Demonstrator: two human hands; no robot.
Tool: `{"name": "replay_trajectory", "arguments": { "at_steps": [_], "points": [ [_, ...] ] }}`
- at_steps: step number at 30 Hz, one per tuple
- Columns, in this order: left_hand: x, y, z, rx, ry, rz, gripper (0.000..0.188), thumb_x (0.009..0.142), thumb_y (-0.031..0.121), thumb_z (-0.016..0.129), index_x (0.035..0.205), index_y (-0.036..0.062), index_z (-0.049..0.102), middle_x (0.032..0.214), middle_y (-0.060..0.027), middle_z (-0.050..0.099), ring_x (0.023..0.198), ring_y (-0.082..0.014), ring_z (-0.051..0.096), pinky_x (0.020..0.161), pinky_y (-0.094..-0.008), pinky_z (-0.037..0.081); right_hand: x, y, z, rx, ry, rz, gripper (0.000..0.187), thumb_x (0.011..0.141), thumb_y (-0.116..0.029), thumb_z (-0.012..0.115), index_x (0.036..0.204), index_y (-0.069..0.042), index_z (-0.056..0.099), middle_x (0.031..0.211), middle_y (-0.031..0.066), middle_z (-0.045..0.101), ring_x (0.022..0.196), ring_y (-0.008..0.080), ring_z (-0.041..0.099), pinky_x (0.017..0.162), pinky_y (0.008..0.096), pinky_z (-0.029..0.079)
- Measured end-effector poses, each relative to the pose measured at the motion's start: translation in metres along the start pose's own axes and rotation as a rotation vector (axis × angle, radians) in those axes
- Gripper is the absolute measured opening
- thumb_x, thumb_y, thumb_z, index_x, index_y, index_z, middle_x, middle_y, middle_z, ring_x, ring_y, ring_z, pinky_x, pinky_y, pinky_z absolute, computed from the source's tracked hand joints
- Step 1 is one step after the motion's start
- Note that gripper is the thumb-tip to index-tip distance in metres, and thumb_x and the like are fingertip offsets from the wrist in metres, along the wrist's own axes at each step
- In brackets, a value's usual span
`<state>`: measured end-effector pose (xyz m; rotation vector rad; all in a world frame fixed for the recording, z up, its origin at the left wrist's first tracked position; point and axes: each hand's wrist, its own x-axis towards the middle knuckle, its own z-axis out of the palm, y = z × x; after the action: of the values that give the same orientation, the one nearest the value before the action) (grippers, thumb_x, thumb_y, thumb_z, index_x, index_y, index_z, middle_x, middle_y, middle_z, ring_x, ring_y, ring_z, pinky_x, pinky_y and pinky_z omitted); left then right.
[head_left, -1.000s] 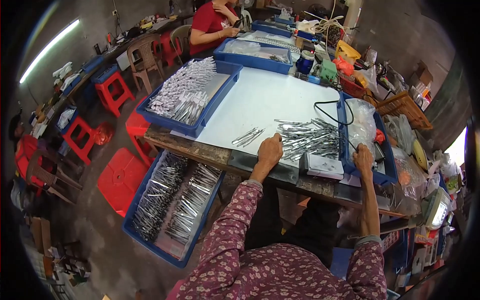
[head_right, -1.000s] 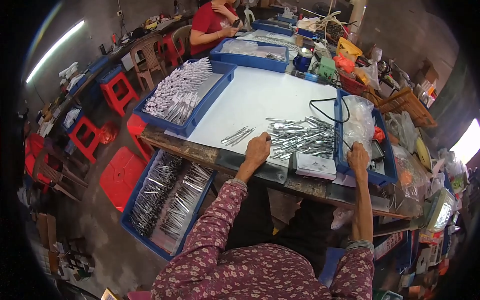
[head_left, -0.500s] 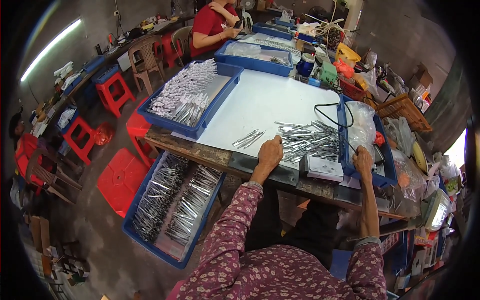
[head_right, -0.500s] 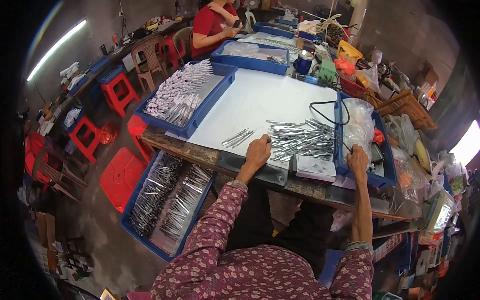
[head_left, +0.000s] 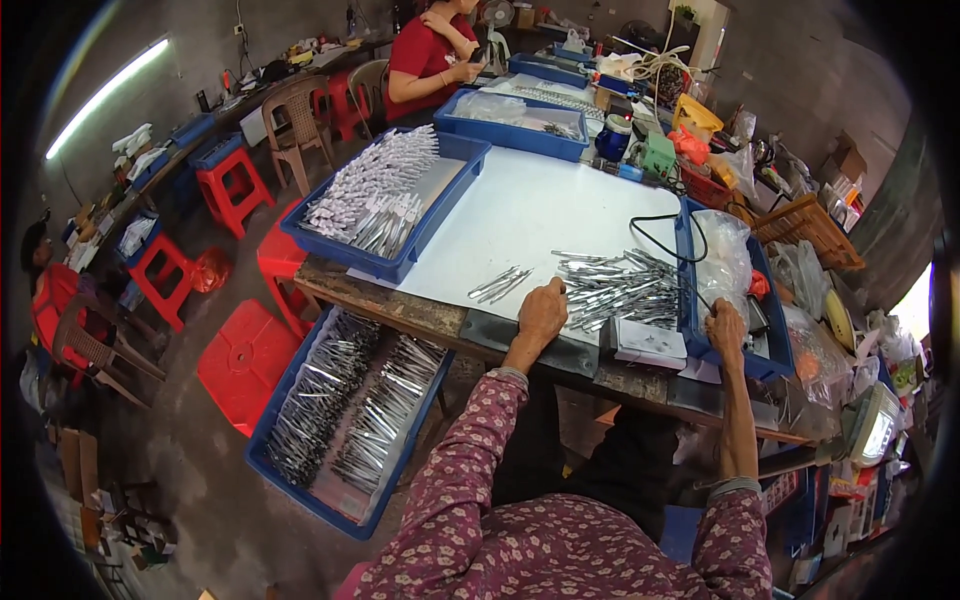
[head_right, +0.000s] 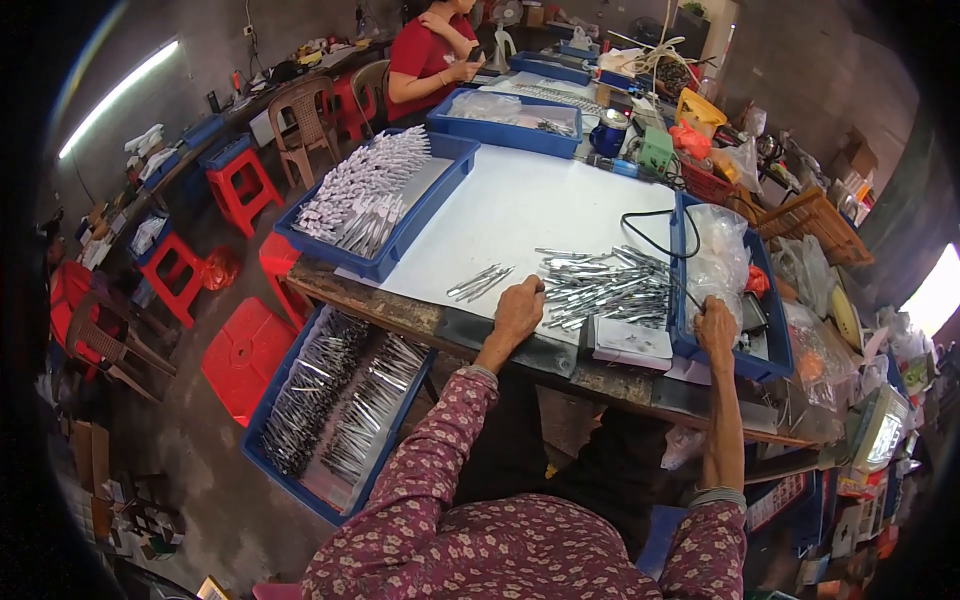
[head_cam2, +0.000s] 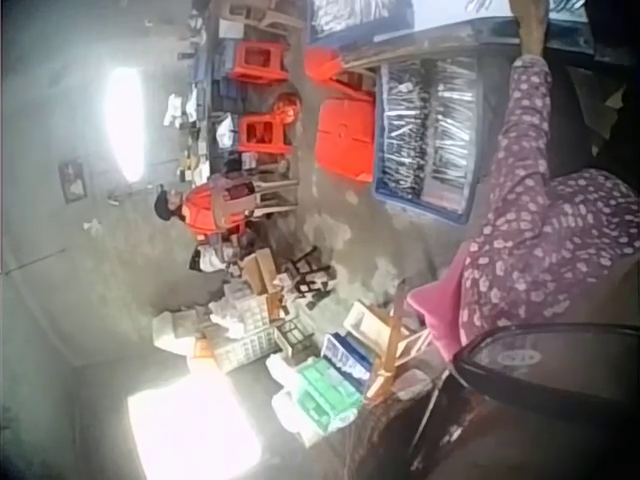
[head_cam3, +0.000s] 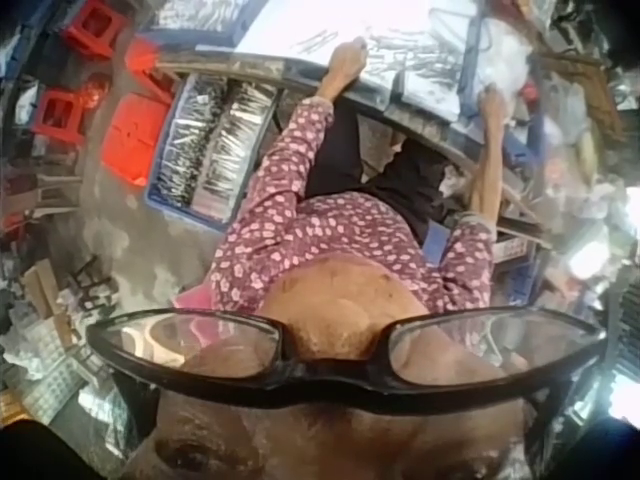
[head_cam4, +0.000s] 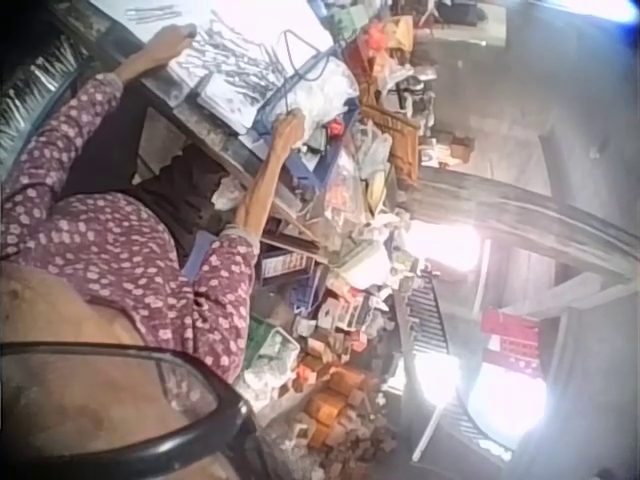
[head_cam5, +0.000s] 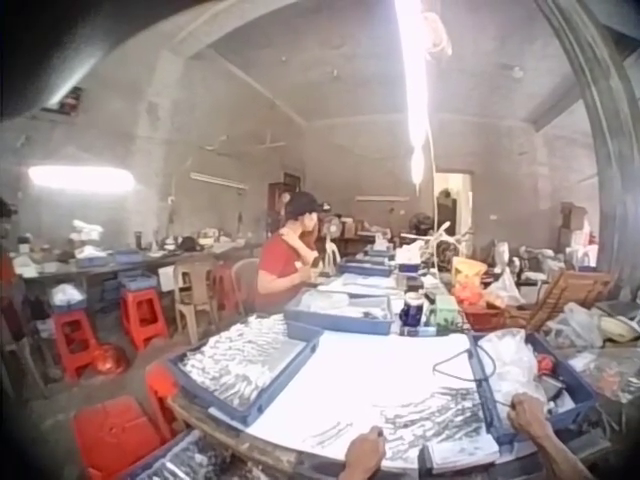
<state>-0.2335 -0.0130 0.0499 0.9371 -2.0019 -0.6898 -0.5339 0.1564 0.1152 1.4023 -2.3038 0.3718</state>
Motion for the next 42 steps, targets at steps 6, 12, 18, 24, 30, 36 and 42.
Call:
{"name": "replay_trajectory", "arguments": {
  "at_steps": [6,12,18,24,30,36,42],
  "points": [
    [0.0,0.003,-0.001,0.014,-0.019,-0.023,0.016,0.077,0.014,0.052,0.088,0.0021,0.053,0.075,-0.0198,0.06,0.075,-0.0368,0.057,0.069,-0.0436,0.044,-0.001,0.003,0.001,-0.008,0.017,-0.019,0.011,0.067,-0.01,0.052,0.075,-0.003,0.049,0.073,0.0173,0.055,0.071,0.0349,0.055,0.063,0.0436,0.042],
    [0.0,0.003,-0.002,0.027,-0.017,-0.024,0.016,0.077,0.013,0.05,0.088,0.0019,0.054,0.076,-0.0202,0.06,0.074,-0.037,0.057,0.069,-0.0438,0.044,-0.001,0.003,0.002,-0.01,0.007,-0.017,0.012,0.067,-0.01,0.052,0.076,-0.003,0.048,0.073,0.0169,0.054,0.071,0.0349,0.054,0.063,0.0439,0.042],
    [0.0,0.002,-0.001,0.03,-0.02,-0.026,0.017,0.077,0.012,0.049,0.089,0.0018,0.054,0.076,-0.02,0.06,0.075,-0.037,0.058,0.069,-0.044,0.045,-0.002,0.006,0.005,0.005,0.013,-0.02,0.011,0.067,-0.009,0.051,0.075,-0.003,0.047,0.072,0.0172,0.054,0.07,0.035,0.054,0.062,0.0442,0.041],
    [0.0,0.004,-0.002,0.025,-0.024,-0.018,0.017,0.077,0.013,0.049,0.088,0.0015,0.054,0.076,-0.0203,0.06,0.075,-0.037,0.057,0.069,-0.0439,0.045,-0.001,0.009,0.006,0.019,0.013,-0.037,0.011,0.067,-0.01,0.052,0.075,-0.003,0.048,0.072,0.017,0.054,0.07,0.0351,0.054,0.062,0.0441,0.041],
    [0.0,0.003,-0.003,0.015,-0.027,-0.022,0.017,0.076,0.013,0.048,0.088,0.0015,0.054,0.075,-0.0207,0.06,0.074,-0.0376,0.057,0.069,-0.0444,0.044,-0.001,0.004,0.002,0.007,-0.006,-0.027,0.011,0.069,-0.011,0.052,0.075,-0.003,0.049,0.073,0.0171,0.055,0.071,0.0347,0.054,0.063,0.0435,0.042],
    [-0.002,0.005,-0.004,0.001,-0.002,0.004,0.017,0.076,0.013,0.047,0.086,0.0015,0.054,0.07,-0.021,0.058,0.071,-0.0382,0.056,0.067,-0.0456,0.043,0.0,0.002,0.0,-0.014,-0.026,-0.005,0.011,0.07,-0.012,0.051,0.076,-0.004,0.049,0.073,0.0174,0.055,0.071,0.0347,0.054,0.064,0.0435,0.042],
    [-0.002,0.001,0.0,0.007,0.01,0.01,0.016,0.076,0.013,0.047,0.086,0.0014,0.054,0.07,-0.0212,0.058,0.071,-0.0379,0.056,0.066,-0.0455,0.044,0.0,-0.001,-0.001,-0.008,-0.007,-0.006,0.011,0.07,-0.013,0.052,0.075,-0.004,0.049,0.073,0.0174,0.055,0.072,0.035,0.054,0.064,0.0436,0.042]
  ]
}}
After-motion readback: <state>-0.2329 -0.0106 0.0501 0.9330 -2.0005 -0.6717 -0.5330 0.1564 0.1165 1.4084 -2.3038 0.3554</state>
